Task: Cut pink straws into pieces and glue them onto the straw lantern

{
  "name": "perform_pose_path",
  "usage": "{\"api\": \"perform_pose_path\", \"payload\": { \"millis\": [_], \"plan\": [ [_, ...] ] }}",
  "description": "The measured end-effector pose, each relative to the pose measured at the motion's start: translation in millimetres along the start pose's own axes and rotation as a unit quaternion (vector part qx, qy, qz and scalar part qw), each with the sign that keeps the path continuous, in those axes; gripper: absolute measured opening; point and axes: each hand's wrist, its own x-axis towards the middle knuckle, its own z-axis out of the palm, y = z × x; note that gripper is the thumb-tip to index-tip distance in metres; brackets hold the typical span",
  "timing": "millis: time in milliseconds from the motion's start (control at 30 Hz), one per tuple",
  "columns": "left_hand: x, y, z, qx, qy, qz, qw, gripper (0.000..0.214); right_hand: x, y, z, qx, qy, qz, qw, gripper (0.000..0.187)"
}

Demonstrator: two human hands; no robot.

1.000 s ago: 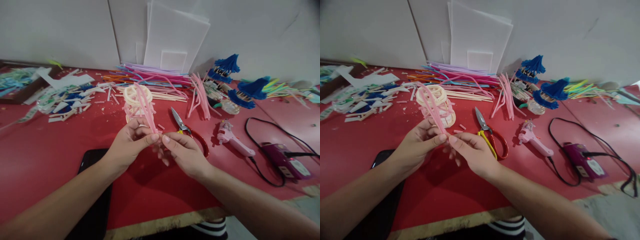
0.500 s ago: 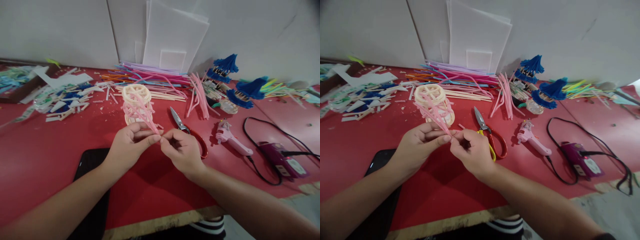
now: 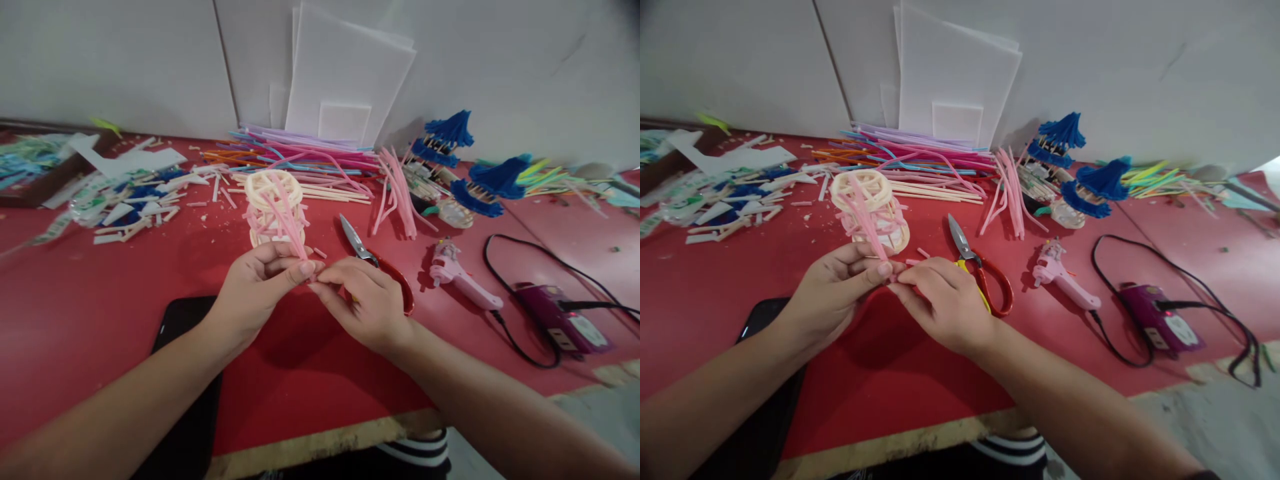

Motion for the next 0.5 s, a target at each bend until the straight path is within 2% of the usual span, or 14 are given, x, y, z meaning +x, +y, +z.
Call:
{"api": "perform_pose_path", "payload": {
  "millis": [167, 267, 300, 400, 500],
  "plan": [
    [-1, 2, 0.5, 0.016, 0.012, 0.012, 1.000, 0.021, 3, 2, -6, -0.006, 0.030, 0.028, 0.999, 0.005],
    [2, 5, -0.4, 0.000, 0.070, 0.056, 0.996, 0.020, 9, 15, -14, -0.039, 0.020, 0.025, 0.999, 0.005],
    [3, 6, -0.8, -0.008, 0.093, 0.073, 0.993, 0.019, 10, 21, -17, -0.059, 0.011, 0.023, 0.998, 0.010],
    [7, 8, -1.8, -0.025, 0.136, 0.105, 0.985, 0.021, 11, 35, -22, -0.139, -0.052, 0.049, 0.988, 0.028],
    [8, 8, -2.0, -0.024, 0.130, 0.104, 0.986, 0.021, 10, 39, -22, -0.201, -0.151, 0.097, 0.963, 0.037]
  ]
}}
